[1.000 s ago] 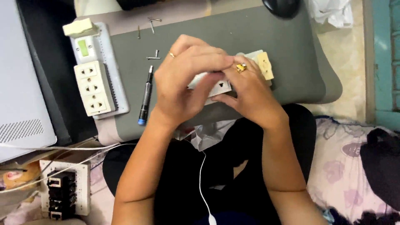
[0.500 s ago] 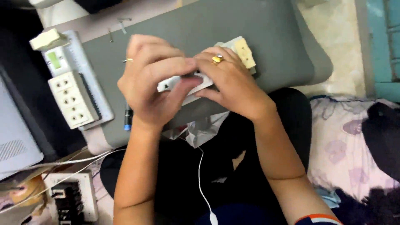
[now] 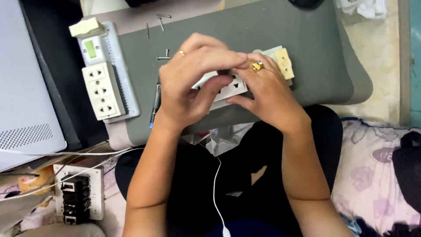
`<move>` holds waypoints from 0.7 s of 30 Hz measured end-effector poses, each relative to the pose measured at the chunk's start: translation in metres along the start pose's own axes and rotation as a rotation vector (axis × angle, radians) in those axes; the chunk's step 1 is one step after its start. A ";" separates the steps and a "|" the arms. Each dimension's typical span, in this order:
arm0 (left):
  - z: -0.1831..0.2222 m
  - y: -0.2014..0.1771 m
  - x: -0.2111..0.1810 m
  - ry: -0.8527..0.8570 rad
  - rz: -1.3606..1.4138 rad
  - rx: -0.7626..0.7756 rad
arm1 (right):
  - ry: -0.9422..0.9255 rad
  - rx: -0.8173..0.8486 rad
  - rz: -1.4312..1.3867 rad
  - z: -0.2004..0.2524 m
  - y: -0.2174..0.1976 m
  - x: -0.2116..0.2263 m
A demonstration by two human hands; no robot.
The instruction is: Assembling an electrical power strip by fitting sockets and switches into a plastic base and securing them with a screwdriver.
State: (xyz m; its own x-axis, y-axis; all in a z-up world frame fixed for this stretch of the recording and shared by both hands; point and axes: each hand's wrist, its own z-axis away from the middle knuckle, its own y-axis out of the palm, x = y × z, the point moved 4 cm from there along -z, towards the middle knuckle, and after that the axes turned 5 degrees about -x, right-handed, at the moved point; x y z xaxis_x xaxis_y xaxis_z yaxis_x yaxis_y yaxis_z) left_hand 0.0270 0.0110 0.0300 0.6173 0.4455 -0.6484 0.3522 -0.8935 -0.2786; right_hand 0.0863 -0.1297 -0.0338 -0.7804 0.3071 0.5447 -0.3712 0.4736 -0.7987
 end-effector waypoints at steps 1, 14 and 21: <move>0.000 0.000 0.001 -0.025 0.037 0.038 | 0.001 -0.011 0.005 0.002 0.001 -0.002; -0.002 -0.010 -0.001 0.106 -0.118 0.013 | -0.003 -0.009 -0.025 -0.001 -0.001 0.001; 0.001 -0.006 -0.003 0.046 -0.057 0.089 | 0.012 0.011 0.025 -0.002 0.000 0.002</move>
State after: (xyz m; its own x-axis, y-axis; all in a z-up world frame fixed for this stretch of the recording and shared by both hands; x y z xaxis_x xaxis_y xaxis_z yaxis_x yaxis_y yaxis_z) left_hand 0.0218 0.0150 0.0332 0.6305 0.4958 -0.5972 0.3249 -0.8673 -0.3771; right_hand 0.0855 -0.1278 -0.0317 -0.7834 0.3289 0.5274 -0.3570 0.4565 -0.8149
